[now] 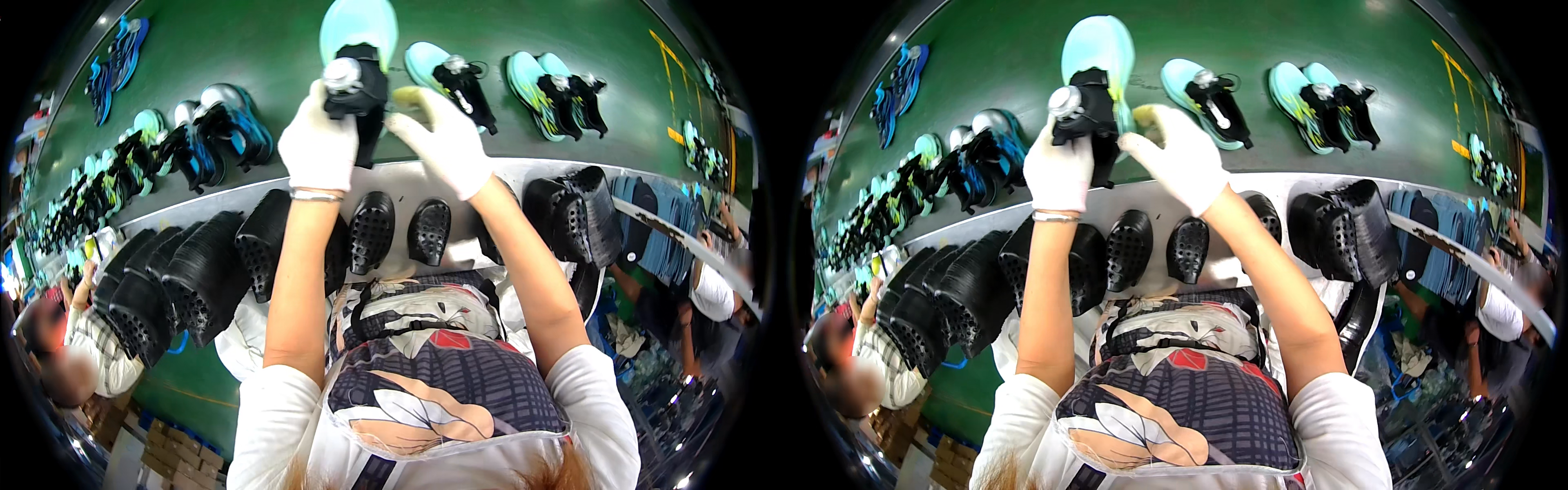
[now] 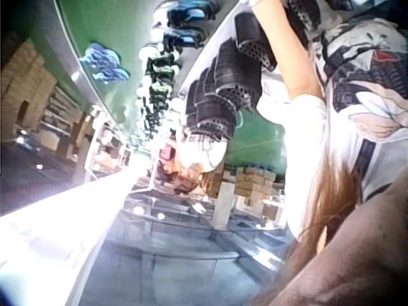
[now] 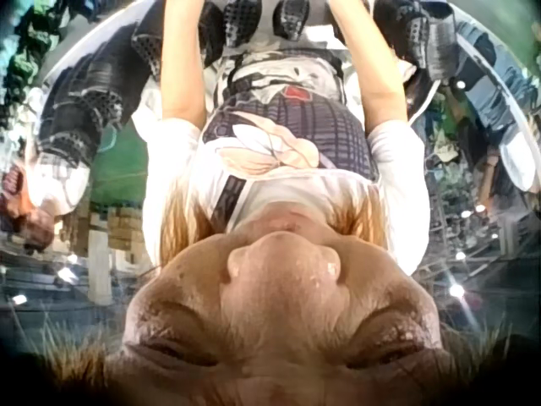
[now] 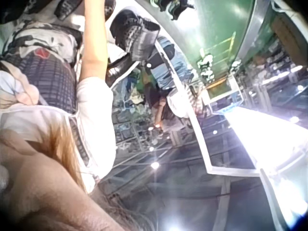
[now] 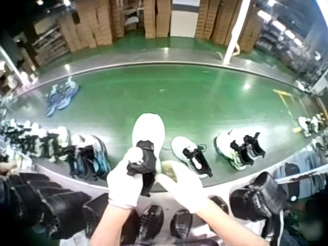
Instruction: The person inserts black shoe insoles into light green and black sneakers on a factory assembly line. They pick up an insole, place it into the shoe, and push it down to fit, repeating this process for multiple pairs of shoes moving along the conveyor belt.
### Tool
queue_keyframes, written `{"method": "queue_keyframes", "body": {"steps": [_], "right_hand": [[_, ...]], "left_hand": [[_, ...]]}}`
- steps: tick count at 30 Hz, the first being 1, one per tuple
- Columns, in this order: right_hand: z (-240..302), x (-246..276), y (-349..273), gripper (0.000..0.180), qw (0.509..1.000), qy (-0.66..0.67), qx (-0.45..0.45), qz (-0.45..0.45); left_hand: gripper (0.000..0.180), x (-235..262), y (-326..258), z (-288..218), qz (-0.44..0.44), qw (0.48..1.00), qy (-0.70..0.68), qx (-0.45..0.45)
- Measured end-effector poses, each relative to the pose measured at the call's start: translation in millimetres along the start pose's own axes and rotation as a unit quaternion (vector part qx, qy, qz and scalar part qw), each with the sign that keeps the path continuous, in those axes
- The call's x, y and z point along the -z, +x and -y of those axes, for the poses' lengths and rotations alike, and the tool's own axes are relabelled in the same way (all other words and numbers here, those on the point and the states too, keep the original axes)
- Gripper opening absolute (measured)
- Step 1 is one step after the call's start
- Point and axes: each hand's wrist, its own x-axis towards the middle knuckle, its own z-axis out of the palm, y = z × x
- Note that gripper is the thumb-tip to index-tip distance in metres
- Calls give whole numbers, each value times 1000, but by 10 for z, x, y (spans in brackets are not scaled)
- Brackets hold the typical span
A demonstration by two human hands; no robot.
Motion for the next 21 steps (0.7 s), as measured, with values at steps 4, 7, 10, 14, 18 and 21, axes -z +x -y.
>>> {"method": "queue_keyframes", "body": {"steps": [4,7,10,14,18,21], "right_hand": [[-34,-58,-129,35,986,-152,53,55],[-202,-2,-234,31,979,-187,27,71],[-532,156,-293,24,948,-303,63,-70],[-664,471,-237,27,924,-378,-20,-57],[-866,415,-84,27,911,-404,-62,43],[-859,338,-1,26,912,-396,-74,76]], "left_hand": [[35,-282,247,267,107,989,90,50],[54,-548,234,666,216,967,-9,136],[38,-583,169,1066,77,987,139,-20],[35,-203,-29,402,155,979,98,-87],[41,-400,49,777,205,954,97,-193],[36,-504,146,1078,243,945,73,-208]]}}
